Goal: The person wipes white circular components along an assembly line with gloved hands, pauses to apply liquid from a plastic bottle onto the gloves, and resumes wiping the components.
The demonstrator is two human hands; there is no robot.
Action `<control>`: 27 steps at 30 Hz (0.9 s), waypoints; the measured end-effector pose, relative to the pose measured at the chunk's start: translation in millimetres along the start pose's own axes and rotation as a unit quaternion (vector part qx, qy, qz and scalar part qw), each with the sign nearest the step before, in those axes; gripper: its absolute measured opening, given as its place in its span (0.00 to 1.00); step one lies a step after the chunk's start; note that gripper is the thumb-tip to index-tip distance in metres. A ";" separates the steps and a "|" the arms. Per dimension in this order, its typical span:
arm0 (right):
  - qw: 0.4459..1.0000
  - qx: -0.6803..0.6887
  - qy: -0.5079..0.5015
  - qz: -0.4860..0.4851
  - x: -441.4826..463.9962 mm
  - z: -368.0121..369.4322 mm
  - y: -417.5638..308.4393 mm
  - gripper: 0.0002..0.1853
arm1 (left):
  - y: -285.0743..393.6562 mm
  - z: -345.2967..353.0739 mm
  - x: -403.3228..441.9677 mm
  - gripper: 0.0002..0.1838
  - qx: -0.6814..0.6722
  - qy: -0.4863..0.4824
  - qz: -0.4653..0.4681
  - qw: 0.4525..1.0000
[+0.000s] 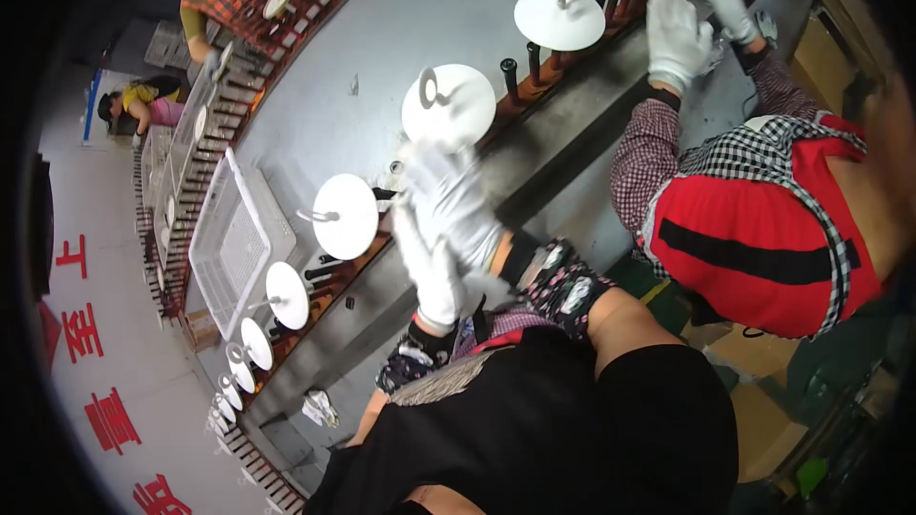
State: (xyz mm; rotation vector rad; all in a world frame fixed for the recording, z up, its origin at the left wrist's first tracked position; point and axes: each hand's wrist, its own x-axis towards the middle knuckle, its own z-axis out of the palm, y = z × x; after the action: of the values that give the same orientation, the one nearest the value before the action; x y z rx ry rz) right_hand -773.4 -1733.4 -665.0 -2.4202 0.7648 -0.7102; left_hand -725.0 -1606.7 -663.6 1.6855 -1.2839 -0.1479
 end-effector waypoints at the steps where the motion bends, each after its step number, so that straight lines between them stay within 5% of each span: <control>1: 0.989 0.001 0.148 0.015 5.8 -0.7 14.9 0.26 | 3.3 6.5 11.4 0.40 0.066 -0.024 0.012 0.997; 2: 0.955 -0.002 0.295 0.027 15.3 0.2 29.1 0.25 | 2.4 11.3 24.7 0.42 0.129 -0.046 0.027 0.990; 6: 0.999 -0.012 0.050 -0.014 65.2 -40.7 43.3 0.26 | -12.2 19.9 116.9 0.37 0.238 -0.019 0.065 0.969; 8: 0.987 0.059 0.141 -0.052 76.1 -16.8 52.1 0.21 | -20.5 12.4 148.6 0.32 0.203 -0.069 0.024 0.976; 10: 0.995 0.018 -0.056 -0.077 99.4 -26.5 43.4 0.17 | -33.3 -3.0 160.2 0.30 0.100 -0.100 -0.081 0.987; 12: 0.987 0.114 -0.069 -0.084 107.4 8.6 49.0 0.15 | -45.6 -10.7 150.8 0.29 0.081 -0.064 -0.084 0.991; 16: 0.967 0.170 0.091 -0.166 74.5 8.5 29.7 0.20 | -52.5 -15.2 97.0 0.30 0.117 0.067 -0.005 0.991; 19: 0.974 0.137 0.107 -0.143 32.9 10.4 24.1 0.22 | -33.3 -1.8 54.3 0.35 0.222 0.124 0.046 0.966; 22: 0.987 0.081 0.071 -0.117 -8.9 21.5 51.6 0.22 | -16.7 25.8 2.3 0.38 0.267 0.010 0.037 0.963; 24: 0.990 0.087 0.090 -0.071 -21.0 21.4 78.3 0.23 | 7.9 53.9 -0.1 0.42 0.107 -0.074 0.027 0.991; 25: 0.999 0.000 0.042 -0.025 -15.7 -19.6 75.3 0.24 | 11.0 57.8 11.1 0.44 0.160 -0.108 0.076 0.978; 26: 0.974 -0.067 0.212 -0.038 -19.1 4.7 96.9 0.25 | 13.0 60.9 27.0 0.44 0.173 -0.097 0.082 0.977; 27: 0.973 -0.073 0.219 -0.005 -4.8 -14.2 99.2 0.26 | 19.4 64.9 51.6 0.44 0.186 -0.086 0.087 0.975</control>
State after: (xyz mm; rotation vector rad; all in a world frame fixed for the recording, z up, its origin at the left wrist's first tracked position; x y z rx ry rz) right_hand -822.0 -1805.7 -714.7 -2.4239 1.0055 -1.2579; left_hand -754.4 -1686.5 -660.7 1.8935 -1.6627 0.0565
